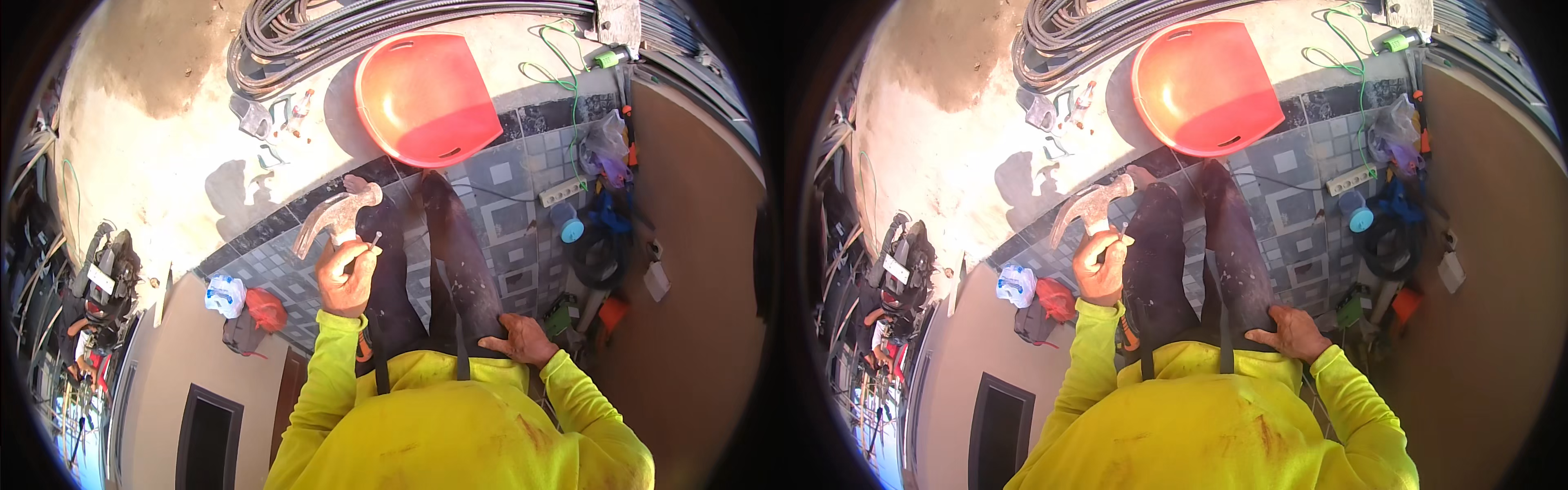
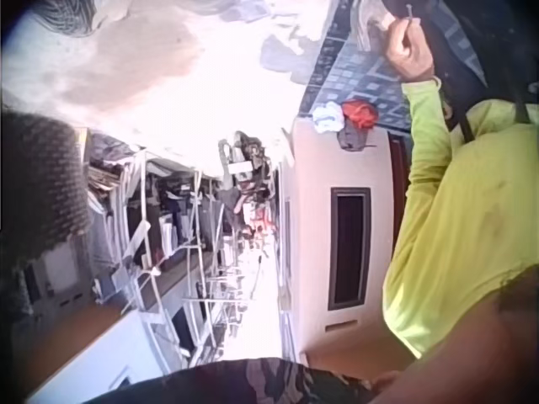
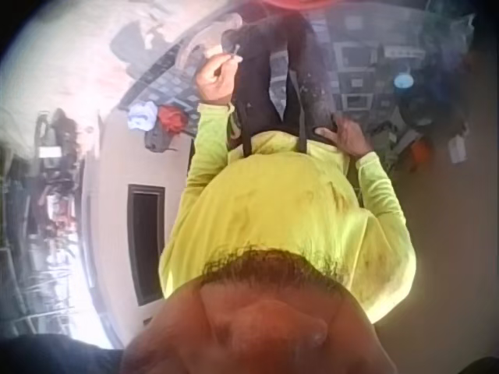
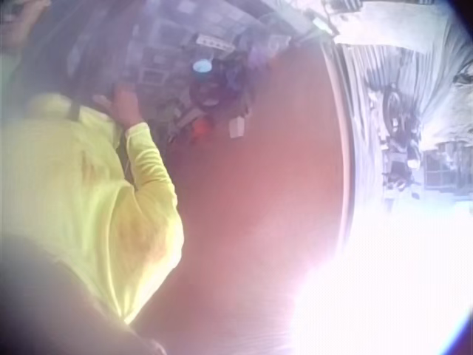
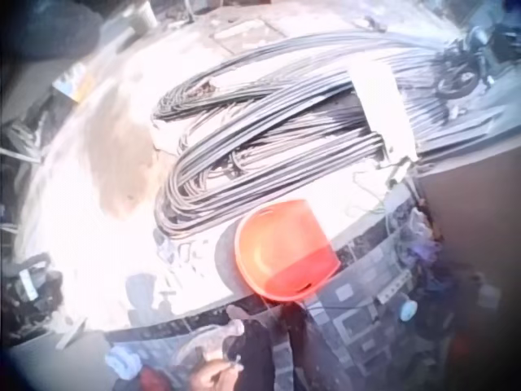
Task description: The person uses a hammer and a nail to punch holes into a red plastic basin by hand.
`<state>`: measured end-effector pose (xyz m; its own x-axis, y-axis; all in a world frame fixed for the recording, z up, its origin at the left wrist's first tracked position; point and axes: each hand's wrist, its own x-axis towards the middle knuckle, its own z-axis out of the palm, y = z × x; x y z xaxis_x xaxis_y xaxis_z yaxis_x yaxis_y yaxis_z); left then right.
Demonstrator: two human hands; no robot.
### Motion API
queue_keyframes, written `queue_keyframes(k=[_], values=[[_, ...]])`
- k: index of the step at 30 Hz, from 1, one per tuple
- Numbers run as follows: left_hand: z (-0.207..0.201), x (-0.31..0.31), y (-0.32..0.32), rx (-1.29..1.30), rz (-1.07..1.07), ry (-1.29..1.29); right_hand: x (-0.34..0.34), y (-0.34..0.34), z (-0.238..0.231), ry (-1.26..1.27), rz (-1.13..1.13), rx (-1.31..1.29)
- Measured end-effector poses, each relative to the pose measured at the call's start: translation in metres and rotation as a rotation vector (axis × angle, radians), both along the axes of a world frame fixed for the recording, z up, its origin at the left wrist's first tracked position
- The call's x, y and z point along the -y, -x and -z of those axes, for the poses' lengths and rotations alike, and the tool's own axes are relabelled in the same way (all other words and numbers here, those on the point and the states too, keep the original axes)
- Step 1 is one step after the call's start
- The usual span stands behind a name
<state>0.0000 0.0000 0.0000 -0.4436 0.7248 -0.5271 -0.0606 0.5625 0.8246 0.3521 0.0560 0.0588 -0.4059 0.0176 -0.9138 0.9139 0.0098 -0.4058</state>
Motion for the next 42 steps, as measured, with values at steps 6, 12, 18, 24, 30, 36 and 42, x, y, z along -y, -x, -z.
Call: queue_keyframes(k=[6, 12, 18, 24, 30, 36, 42], values=[[-0.018, -0.058, -0.019, 0.203, 0.114, -0.136, 0.001, 0.045, -0.034, 0.053, 0.342, -0.124], [-0.021, -0.069, -0.022, 0.742, 0.066, -0.198, 0.026, 0.207, 0.015, 0.036, 1.322, -0.33], [-0.019, 0.108, 0.125, -0.2, 0.489, 0.226, 0.034, 0.203, 0.013, 0.06, 1.321, 0.146], [-0.071, 0.233, 0.171, -0.483, 0.781, 0.612, 0.154, 0.169, -0.04, 0.011, 1.078, 0.263], [-0.079, 0.209, 0.173, -0.296, 0.738, 0.492, 0.171, 0.154, -0.051, 0.234, 1.12, 0.232], [-0.149, 0.184, 0.133, -0.153, 0.843, 0.639, 0.134, 0.124, -0.069, 0.249, 1.314, 0.148], [-0.131, 0.159, 0.114, -0.251, 0.879, 0.576, 0.101, 0.066, 0.052, -0.127, 1.459, 0.26]])
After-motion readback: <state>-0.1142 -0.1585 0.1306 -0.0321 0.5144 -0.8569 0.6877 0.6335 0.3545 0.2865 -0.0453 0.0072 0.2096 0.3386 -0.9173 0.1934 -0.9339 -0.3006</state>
